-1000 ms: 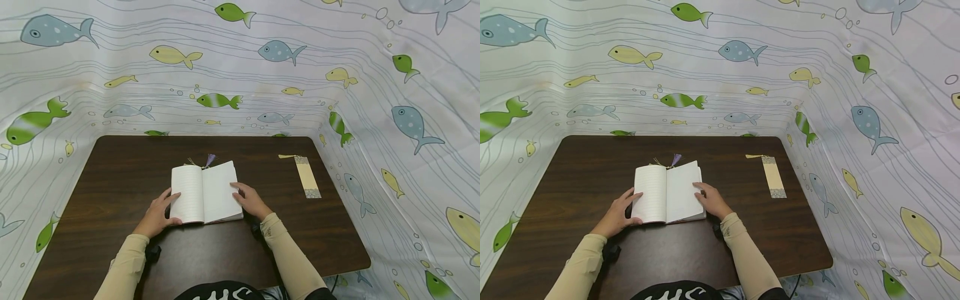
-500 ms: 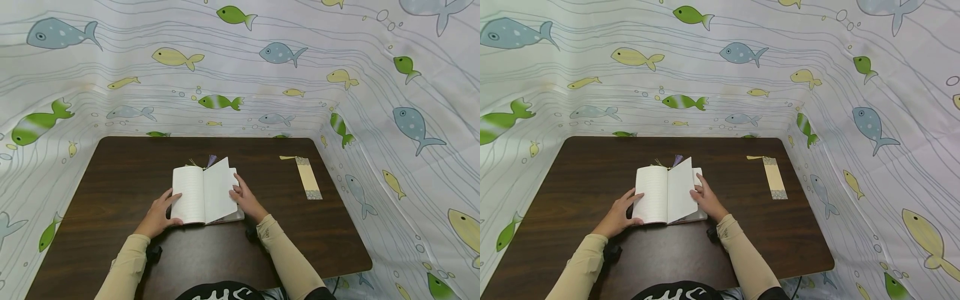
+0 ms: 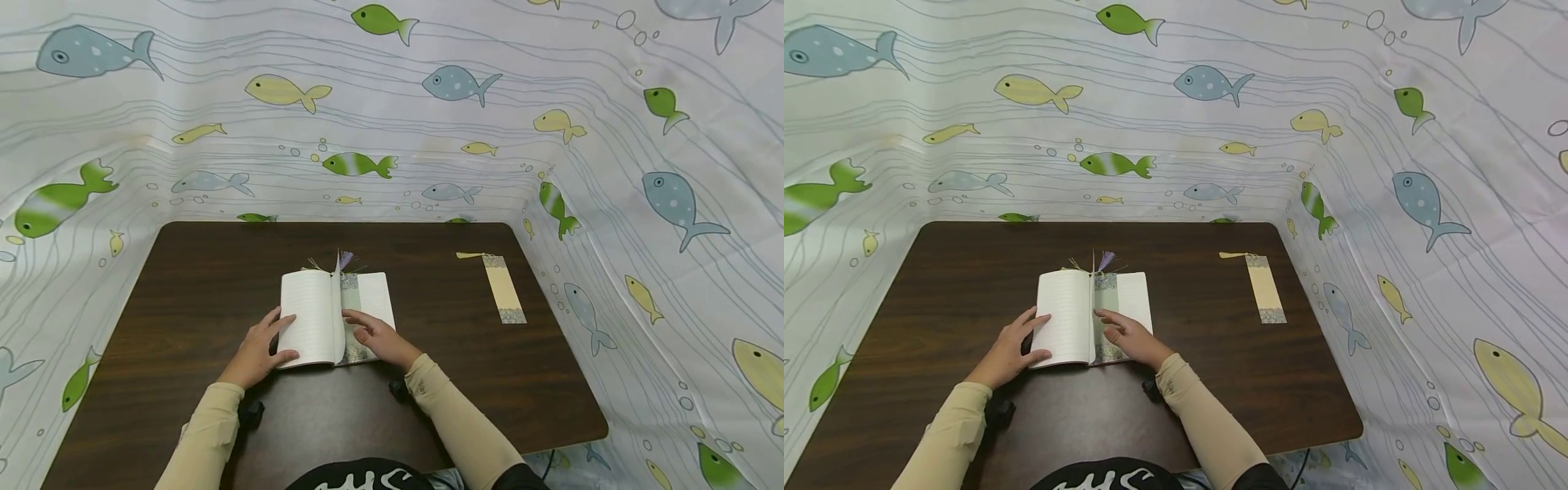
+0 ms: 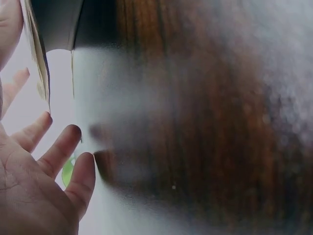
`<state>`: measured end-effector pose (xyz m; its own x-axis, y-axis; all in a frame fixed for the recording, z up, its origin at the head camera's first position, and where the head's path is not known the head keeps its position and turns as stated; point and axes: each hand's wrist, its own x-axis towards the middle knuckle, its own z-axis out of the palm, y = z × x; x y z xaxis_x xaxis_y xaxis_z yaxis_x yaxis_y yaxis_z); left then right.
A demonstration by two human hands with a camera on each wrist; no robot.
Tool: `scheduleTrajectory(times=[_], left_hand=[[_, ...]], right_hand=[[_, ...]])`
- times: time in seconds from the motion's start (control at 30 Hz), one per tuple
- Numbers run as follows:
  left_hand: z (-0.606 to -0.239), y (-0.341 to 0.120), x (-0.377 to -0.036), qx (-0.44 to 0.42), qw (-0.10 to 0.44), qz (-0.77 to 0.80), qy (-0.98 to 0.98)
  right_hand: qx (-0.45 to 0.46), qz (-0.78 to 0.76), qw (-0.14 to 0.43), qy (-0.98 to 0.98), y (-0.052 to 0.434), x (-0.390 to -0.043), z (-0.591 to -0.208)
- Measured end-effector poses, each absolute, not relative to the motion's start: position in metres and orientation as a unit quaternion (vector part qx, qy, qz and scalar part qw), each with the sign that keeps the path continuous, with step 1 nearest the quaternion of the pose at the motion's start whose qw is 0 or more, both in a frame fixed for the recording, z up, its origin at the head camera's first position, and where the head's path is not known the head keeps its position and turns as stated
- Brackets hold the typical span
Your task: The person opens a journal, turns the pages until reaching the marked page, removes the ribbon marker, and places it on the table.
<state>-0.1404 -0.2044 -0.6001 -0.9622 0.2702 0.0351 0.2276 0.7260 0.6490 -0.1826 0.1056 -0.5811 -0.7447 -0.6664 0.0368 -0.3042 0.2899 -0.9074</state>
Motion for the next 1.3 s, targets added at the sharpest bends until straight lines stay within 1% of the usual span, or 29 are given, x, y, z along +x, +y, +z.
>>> scheduleTrajectory(times=[0.2,0.37,0.7,0.8,1.0,1.07,1.23,1.3], left_hand=[[-0.601,-0.205,-0.140,0.136,0.026,0.348,0.927],[-0.602,-0.205,-0.141,0.139,0.012,0.366,0.920],[-0.596,-0.203,-0.146,0.153,0.010,0.507,0.848],[-0.593,-0.202,-0.147,0.136,0.020,0.502,0.854],[-0.590,-0.200,-0.148,0.080,0.066,0.473,0.875],[-0.592,-0.199,-0.149,0.083,0.063,0.466,0.879],[-0.596,-0.198,-0.149,0.110,0.033,0.428,0.896],[-0.596,-0.198,-0.149,0.113,0.030,0.415,0.902]], right_hand=[[-0.358,-0.410,0.167,0.822,0.095,-0.179,-0.581],[-0.376,-0.356,0.174,0.837,0.088,-0.176,-0.579],[-0.393,-0.259,0.146,0.870,0.083,-0.168,-0.585],[-0.393,-0.248,0.139,0.875,0.083,-0.167,-0.587],[-0.393,-0.231,0.129,0.880,0.081,-0.165,-0.586],[-0.392,-0.230,0.126,0.882,0.080,-0.166,-0.584],[-0.375,-0.242,0.117,0.887,0.078,-0.168,-0.580],[-0.365,-0.247,0.100,0.892,0.079,-0.170,-0.580]])
